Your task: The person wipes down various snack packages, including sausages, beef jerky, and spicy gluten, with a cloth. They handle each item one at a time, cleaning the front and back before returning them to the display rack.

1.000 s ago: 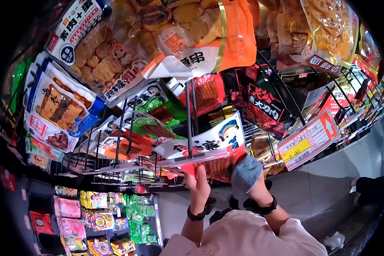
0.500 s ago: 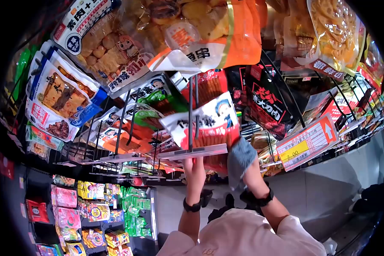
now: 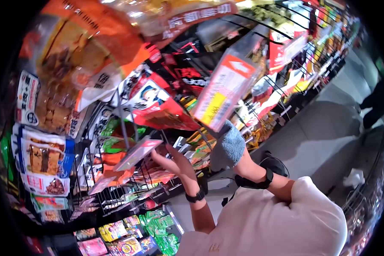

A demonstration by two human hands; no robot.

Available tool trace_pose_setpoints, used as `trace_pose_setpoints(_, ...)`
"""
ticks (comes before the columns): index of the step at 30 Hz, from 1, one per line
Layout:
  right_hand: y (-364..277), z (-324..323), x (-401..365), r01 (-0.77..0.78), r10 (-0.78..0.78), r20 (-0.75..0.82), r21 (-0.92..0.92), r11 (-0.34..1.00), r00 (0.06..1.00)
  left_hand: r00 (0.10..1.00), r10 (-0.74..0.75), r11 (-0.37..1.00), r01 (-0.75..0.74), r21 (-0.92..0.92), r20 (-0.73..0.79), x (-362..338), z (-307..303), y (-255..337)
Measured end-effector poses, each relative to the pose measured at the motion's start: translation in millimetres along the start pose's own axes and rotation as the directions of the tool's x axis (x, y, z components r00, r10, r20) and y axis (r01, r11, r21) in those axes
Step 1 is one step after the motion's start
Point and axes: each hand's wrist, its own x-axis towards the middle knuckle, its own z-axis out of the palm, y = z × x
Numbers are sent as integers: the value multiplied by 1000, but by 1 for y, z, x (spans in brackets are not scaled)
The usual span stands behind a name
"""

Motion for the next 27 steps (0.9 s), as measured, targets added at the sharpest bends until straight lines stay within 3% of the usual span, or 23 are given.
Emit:
trace_pose_setpoints(1,-11,-10,-1,17,-4,106,-122,992,994,996,14,995,-5,-99,86,-19,-3,19)
trace_pose_setpoints(4,-13,-51,-12,68,3,191,-364,929,982,944,47,938,71,-339,327,-74,1,83)
trace_pose_setpoints(5,-17,-59,-15,81,-12,148,-467,881,989,915,136,956,-21,-293,381,-82,7,98)
trace_pose_setpoints(7,-36,-77,-15,50,36,178,-455,889,983,850,229,969,-153,-194,475,-95,24,127)
trace_pose_setpoints(8,-45,-86,-15,14,83,195,-450,893,977,858,161,979,-78,-186,488,-104,36,137)
trace_pose_setpoints(9,-45,-97,-13,48,21,158,-420,906,987,857,96,984,-5,-178,506,-112,43,142)
trace_pose_setpoints(10,-48,-116,-10,126,-19,222,-480,868,975,855,35,982,66,-175,518,-119,53,148)
trace_pose_setpoints(13,-49,-156,-10,73,-15,160,-363,929,987,872,52,995,-1,-103,486,-135,80,168)
trace_pose_setpoints(14,-64,-172,-11,114,-29,201,-424,899,979,868,52,995,-2,-101,494,-140,88,175)
trace_pose_setpoints(16,-71,-194,-21,-173,197,46,-313,934,979,870,153,987,-161,-24,468,-145,107,191)
trace_pose_setpoints(17,-75,-202,-22,-169,193,48,-309,936,980,866,141,987,-159,-4,480,-147,115,197)
trace_pose_setpoints(18,-77,-208,-22,-264,283,24,-294,919,959,867,146,986,-166,1,477,-148,121,207)
trace_pose_setpoints(19,-77,-214,-22,-359,374,4,-275,892,927,864,30,999,-41,12,503,-149,128,221)
trace_pose_setpoints(20,-68,-222,-22,-269,303,64,-311,911,951,846,-88,996,85,29,526,-149,135,230)
trace_pose_setpoints(22,-74,-225,-29,-339,385,123,-285,897,915,856,-75,997,63,40,512,-151,148,238)
trace_pose_setpoints(23,-56,-234,-32,111,51,282,-530,841,958,856,-58,998,47,34,514,-153,155,243)
trace_pose_setpoints(24,-49,-243,-29,108,47,274,-525,844,961,853,-41,999,30,29,521,-154,159,246)
trace_pose_setpoints(25,-46,-250,-24,-203,227,280,-113,973,933,838,-24,999,43,-23,544,-158,160,247)
trace_pose_setpoints(26,-42,-256,-22,-484,367,364,314,817,856,769,-117,985,169,-24,629,-160,153,256)
trace_pose_setpoints(27,-51,-249,-17,-406,249,409,359,840,878,764,-105,980,188,-65,636,-164,149,257)
